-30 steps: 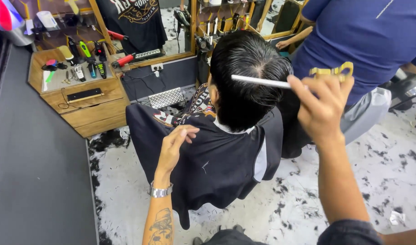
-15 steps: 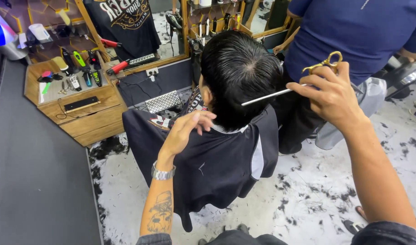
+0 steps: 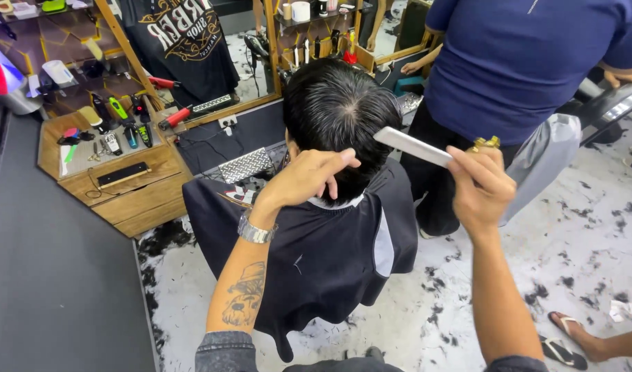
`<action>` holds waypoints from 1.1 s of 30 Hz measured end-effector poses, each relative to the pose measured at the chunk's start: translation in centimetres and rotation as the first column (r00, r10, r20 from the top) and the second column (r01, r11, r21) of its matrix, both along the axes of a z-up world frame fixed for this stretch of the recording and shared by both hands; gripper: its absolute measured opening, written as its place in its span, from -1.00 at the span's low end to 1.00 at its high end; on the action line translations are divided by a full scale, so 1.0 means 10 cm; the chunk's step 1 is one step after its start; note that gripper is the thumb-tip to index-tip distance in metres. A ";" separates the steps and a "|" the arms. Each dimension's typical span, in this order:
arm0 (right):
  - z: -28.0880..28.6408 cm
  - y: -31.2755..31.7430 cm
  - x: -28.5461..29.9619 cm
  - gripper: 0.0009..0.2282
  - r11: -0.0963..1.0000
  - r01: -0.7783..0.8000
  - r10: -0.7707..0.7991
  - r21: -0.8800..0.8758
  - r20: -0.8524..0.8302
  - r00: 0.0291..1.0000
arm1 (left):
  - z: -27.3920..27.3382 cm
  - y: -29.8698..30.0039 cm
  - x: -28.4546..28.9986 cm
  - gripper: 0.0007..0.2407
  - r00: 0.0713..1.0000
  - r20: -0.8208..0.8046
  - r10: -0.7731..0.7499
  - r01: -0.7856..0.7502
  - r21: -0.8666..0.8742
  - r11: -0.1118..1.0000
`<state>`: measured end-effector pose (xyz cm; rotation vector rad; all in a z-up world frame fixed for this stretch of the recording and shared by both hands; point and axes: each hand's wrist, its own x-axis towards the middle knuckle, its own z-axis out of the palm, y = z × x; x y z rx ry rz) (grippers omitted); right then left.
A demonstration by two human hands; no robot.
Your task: The person uses a comb and shears to trim a client's hair in a barber shop. They repeatedly comb sections of hair and cut along the sides and back, removing small amounts of hair throughout the clip.
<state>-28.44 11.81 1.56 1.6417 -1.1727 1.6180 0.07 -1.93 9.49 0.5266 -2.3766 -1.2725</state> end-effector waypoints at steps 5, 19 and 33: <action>0.04 -0.50 0.27 -0.83 0.998 -0.029 0.027 -0.053 -0.038 0.999 | -0.40 -0.06 0.01 -0.62 0.990 -0.138 -0.012 0.014 0.013 1.000; -0.39 -0.43 0.51 -0.87 0.804 -0.483 0.368 0.348 0.347 0.863 | -0.45 -0.15 0.59 -0.57 0.948 -0.312 -0.071 0.073 -0.003 0.997; -0.21 -0.10 0.62 -0.84 0.774 -0.447 0.446 0.449 0.115 0.888 | -0.32 -0.05 0.12 -0.45 0.986 -0.153 -0.059 0.114 0.384 0.916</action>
